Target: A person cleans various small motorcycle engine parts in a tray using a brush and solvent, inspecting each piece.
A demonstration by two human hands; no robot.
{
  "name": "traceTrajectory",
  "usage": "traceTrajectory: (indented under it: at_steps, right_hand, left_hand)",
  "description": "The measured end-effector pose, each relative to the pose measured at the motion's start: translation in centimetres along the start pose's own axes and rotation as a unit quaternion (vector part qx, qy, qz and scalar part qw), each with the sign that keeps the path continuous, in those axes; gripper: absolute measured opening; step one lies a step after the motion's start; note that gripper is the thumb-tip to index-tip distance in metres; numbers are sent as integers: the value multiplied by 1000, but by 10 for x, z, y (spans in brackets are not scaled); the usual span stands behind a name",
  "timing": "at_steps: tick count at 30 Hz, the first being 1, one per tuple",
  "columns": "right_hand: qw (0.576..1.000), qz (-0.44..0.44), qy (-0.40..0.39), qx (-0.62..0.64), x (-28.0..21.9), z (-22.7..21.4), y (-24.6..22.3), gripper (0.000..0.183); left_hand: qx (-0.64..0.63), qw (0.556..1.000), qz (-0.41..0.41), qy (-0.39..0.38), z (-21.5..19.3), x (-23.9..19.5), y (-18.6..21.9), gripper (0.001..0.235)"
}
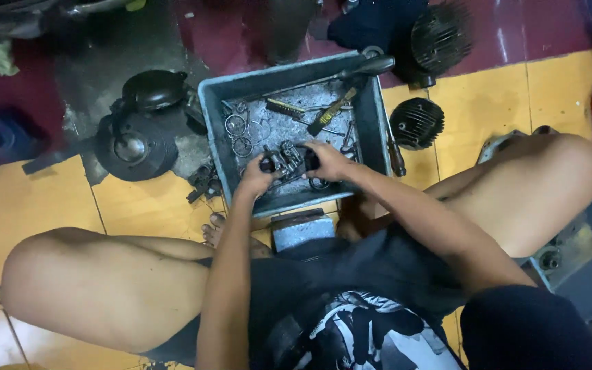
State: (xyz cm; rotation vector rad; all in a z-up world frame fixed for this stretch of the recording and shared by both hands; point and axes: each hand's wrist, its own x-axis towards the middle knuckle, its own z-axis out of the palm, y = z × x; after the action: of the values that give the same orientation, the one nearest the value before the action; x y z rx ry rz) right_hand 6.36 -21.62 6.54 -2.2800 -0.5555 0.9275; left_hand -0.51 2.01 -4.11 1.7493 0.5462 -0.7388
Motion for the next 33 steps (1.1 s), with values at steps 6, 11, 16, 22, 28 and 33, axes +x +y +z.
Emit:
traceTrajectory:
  at_steps: [6, 11, 16, 22, 28, 33]
  right_hand:
    - [984, 15, 58, 167, 10, 24, 13, 57]
    - [977, 0, 94, 194, 2, 7, -22, 60]
    - [971, -48, 95, 214, -9, 3, -35, 59]
    - [987, -69, 138, -35, -5, 28, -25, 49]
    - [967, -52, 168, -187, 4, 42, -14, 39]
    - [950, -86, 211, -214, 13, 47, -11, 35]
  left_hand:
    - [-106, 994, 26, 3, -1, -24, 8, 51]
    - [-50, 995, 65, 62, -8, -64, 56, 48]
    - [53, 995, 27, 81, -3, -72, 76, 76]
    - [102, 989, 68, 88, -1, -59, 63, 78]
    - [107, 989, 69, 79, 3, -43, 43, 81]
    - [92, 990, 62, 83, 1, -52, 56, 79]
